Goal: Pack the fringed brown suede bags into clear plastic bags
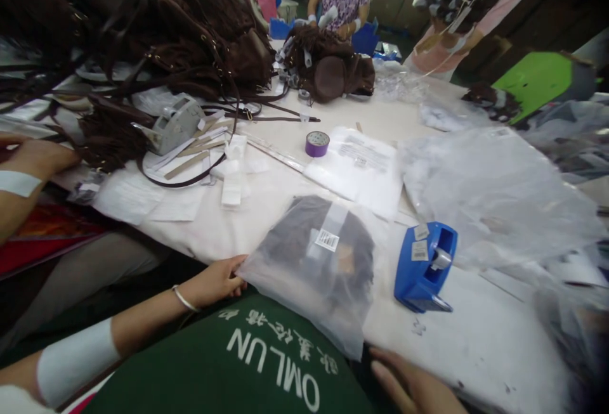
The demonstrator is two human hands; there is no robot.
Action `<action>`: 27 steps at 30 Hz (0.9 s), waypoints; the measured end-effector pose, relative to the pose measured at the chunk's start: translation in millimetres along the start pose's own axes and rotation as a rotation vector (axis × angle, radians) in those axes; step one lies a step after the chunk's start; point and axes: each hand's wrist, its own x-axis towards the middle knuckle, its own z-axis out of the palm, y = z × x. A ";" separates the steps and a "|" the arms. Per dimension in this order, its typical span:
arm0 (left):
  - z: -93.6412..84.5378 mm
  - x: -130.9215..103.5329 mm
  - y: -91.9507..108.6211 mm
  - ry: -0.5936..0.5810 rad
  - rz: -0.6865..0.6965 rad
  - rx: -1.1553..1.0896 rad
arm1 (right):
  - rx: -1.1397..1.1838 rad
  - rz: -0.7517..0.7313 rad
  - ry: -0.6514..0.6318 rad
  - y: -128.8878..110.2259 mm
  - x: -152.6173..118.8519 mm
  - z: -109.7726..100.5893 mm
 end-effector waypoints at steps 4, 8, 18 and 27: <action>-5.4 6.0 3.9 0.000 0.008 0.008 | -0.162 -0.470 0.395 -71.4 59.5 14.5; -16.3 -6.6 -4.5 -0.115 0.094 -0.213 | -0.611 -0.776 0.420 -89.2 116.7 72.6; 4.3 13.4 -1.3 -0.084 -0.067 -0.194 | -0.815 -0.829 0.353 -57.7 112.9 100.0; -10.6 -17.4 82.9 0.076 0.457 -0.117 | -0.417 -0.884 0.375 -90.5 87.9 97.1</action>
